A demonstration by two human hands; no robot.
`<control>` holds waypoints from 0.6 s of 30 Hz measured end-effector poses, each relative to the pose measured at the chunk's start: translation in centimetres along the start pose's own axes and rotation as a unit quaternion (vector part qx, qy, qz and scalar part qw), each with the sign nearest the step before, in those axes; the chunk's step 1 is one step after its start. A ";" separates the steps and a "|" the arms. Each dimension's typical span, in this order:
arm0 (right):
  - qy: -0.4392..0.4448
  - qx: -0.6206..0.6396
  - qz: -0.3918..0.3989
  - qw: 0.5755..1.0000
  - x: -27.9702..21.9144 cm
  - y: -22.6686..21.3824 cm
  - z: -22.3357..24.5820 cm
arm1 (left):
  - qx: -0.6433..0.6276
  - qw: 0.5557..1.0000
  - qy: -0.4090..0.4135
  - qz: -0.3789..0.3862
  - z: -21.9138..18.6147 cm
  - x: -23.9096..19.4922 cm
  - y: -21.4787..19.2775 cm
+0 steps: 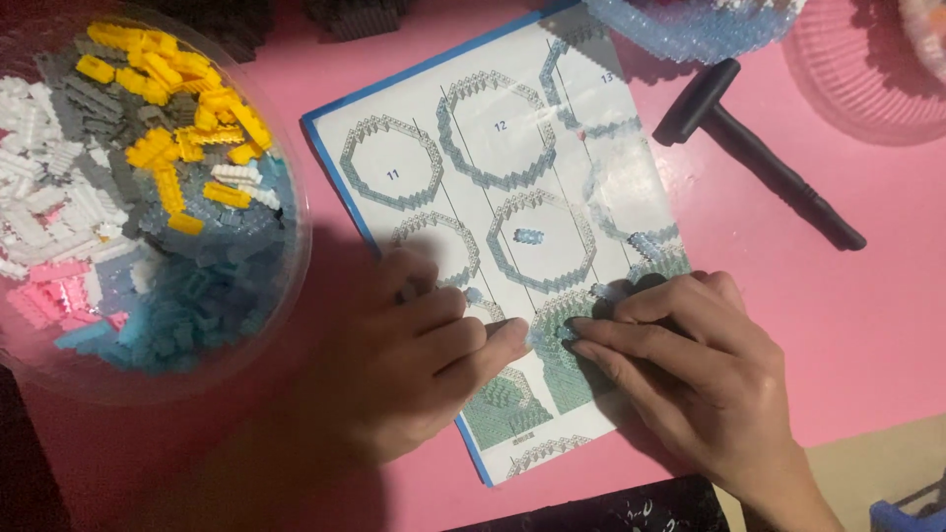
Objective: Assemble a toy figure using small plastic building blocks following an instruction manual.
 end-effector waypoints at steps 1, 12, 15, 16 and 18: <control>-0.013 0.002 0.000 1.000 0.1 0.0 0.3 | -0.005 1.000 -0.005 0.004 -0.1 0.1 0.0; 0.037 0.043 0.008 0.998 0.8 0.6 0.6 | -0.042 0.999 -0.026 -0.004 -0.1 0.5 -0.4; 0.023 0.045 0.009 0.999 1.1 0.8 1.1 | -0.039 0.999 -0.033 -0.009 -0.1 0.4 -0.5; 0.014 0.038 0.014 0.999 1.2 0.9 1.3 | -0.035 0.999 -0.034 -0.005 -0.1 0.3 -0.4; 0.013 0.029 0.015 0.999 1.1 1.0 1.2 | -0.043 0.999 -0.033 -0.006 0.0 0.4 -0.5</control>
Point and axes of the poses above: each hand's wrist, its own x-axis towards the middle knuckle, its own y-axis out of the palm, z = x × y, the point moved 5 cm from there along x, towards the middle knuckle, and after that the axes turned 9 degrees about -z, right-handed, at the moved point
